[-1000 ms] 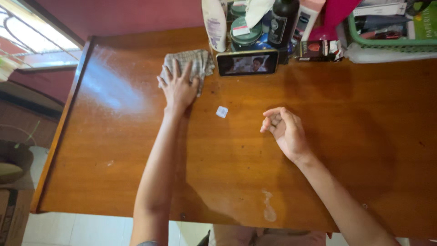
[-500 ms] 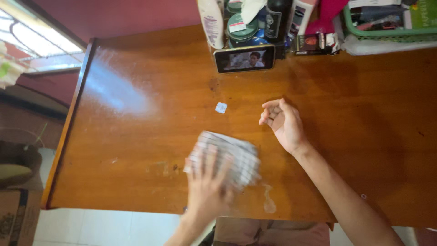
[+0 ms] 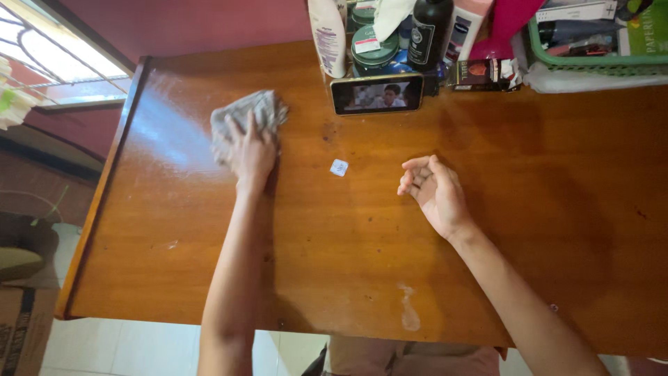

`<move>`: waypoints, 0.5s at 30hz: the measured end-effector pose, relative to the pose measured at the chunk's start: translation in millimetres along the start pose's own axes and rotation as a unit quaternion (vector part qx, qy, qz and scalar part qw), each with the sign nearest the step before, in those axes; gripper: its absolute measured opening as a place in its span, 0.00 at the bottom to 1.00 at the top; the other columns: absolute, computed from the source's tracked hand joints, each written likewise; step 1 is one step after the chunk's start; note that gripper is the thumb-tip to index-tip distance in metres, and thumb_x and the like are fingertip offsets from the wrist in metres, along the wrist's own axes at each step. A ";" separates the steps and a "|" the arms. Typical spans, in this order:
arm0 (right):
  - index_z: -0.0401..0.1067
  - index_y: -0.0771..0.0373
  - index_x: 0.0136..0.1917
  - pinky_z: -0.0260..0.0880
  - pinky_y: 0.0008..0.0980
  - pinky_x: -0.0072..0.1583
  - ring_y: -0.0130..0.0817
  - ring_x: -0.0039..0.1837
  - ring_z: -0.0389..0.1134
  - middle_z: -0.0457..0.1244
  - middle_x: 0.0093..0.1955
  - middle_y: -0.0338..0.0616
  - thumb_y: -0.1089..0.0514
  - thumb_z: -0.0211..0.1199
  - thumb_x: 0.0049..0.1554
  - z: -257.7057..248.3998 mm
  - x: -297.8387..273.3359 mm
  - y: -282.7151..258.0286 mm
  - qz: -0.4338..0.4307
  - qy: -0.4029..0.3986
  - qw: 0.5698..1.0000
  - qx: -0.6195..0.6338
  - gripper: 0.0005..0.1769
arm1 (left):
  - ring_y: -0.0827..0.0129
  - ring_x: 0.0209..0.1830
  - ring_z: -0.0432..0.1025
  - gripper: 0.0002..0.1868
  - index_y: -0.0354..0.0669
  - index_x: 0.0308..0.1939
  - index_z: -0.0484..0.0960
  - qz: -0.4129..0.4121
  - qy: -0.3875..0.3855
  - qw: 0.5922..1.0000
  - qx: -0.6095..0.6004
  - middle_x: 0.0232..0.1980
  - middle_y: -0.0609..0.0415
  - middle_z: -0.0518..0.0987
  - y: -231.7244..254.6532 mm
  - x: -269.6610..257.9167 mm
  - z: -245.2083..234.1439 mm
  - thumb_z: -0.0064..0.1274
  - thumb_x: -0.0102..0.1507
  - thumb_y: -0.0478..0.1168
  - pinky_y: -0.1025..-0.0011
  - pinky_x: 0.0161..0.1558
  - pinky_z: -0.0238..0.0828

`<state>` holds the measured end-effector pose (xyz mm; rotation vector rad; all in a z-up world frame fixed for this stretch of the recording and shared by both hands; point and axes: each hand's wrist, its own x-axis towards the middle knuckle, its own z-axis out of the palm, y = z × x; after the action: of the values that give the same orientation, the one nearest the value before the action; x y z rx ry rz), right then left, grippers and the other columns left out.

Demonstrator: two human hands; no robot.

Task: The person wipes a wooden desk, a window frame, and a door using a cloth.

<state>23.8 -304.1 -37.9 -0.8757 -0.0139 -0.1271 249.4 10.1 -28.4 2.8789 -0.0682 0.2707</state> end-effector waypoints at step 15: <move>0.72 0.69 0.54 0.69 0.41 0.57 0.37 0.49 0.66 0.64 0.43 0.44 0.47 0.43 0.73 3.5 -0.2 -0.4 0.005 0.009 1.000 0.010 0.25 | 0.30 0.80 0.42 0.35 0.52 0.77 0.63 0.106 0.035 0.993 0.030 0.82 0.36 0.51 -10.7 -122.6 -44.4 0.44 0.66 0.56 0.25 0.70 0.35</move>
<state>23.7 -301.6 -35.4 -0.8550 0.0050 -0.1254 121.9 34.4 -11.9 2.9196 -0.3610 0.4210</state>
